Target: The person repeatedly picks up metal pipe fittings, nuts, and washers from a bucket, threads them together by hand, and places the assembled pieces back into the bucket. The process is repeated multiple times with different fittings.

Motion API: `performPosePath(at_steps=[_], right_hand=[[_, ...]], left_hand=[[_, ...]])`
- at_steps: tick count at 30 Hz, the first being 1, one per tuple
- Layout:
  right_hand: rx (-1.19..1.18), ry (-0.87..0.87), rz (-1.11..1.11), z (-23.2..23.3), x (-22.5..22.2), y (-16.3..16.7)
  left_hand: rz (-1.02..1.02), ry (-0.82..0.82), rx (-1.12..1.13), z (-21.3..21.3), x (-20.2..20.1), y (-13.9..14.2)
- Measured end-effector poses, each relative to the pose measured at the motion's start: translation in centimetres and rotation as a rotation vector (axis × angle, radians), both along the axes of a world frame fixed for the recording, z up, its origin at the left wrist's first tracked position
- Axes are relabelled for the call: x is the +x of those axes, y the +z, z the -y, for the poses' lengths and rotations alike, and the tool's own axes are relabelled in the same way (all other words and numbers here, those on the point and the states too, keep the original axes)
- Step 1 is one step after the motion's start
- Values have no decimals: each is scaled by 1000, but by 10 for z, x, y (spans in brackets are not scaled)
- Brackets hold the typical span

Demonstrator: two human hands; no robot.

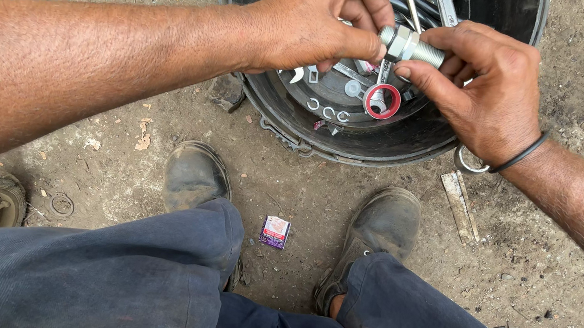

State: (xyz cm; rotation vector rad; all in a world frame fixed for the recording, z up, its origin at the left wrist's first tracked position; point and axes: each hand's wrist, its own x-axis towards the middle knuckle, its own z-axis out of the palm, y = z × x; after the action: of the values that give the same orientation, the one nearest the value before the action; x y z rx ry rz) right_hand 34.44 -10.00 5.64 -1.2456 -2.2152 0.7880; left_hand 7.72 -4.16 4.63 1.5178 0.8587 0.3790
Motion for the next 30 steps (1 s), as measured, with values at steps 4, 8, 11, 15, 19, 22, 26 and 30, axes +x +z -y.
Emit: performPosePath(at_steps=[4,8,11,15,19,22,26,30], right_hand=[[-56,-8,-34,0,-1,-1],[-82,-9,-44,-2,-3,-1],[-78,11,-24,-3,-5,-1],[-57,24,5,-3,-7,2],[-45,10,36,0,-7,6],[32,20,46,2,-6,10],[115,57,36,3,-5,14],[-160,-72,-46,2,-11,11]], left_hand=[[46,11,6,3,2,1],[68,-3,84,4,0,-4],[155,-24,332,6,1,-11],[99,-30,394,6,1,-16],[97,-16,320,6,0,-13],[59,0,180,8,-3,-6],[85,-19,67,6,-5,3],[96,-39,-52,2,-5,8]])
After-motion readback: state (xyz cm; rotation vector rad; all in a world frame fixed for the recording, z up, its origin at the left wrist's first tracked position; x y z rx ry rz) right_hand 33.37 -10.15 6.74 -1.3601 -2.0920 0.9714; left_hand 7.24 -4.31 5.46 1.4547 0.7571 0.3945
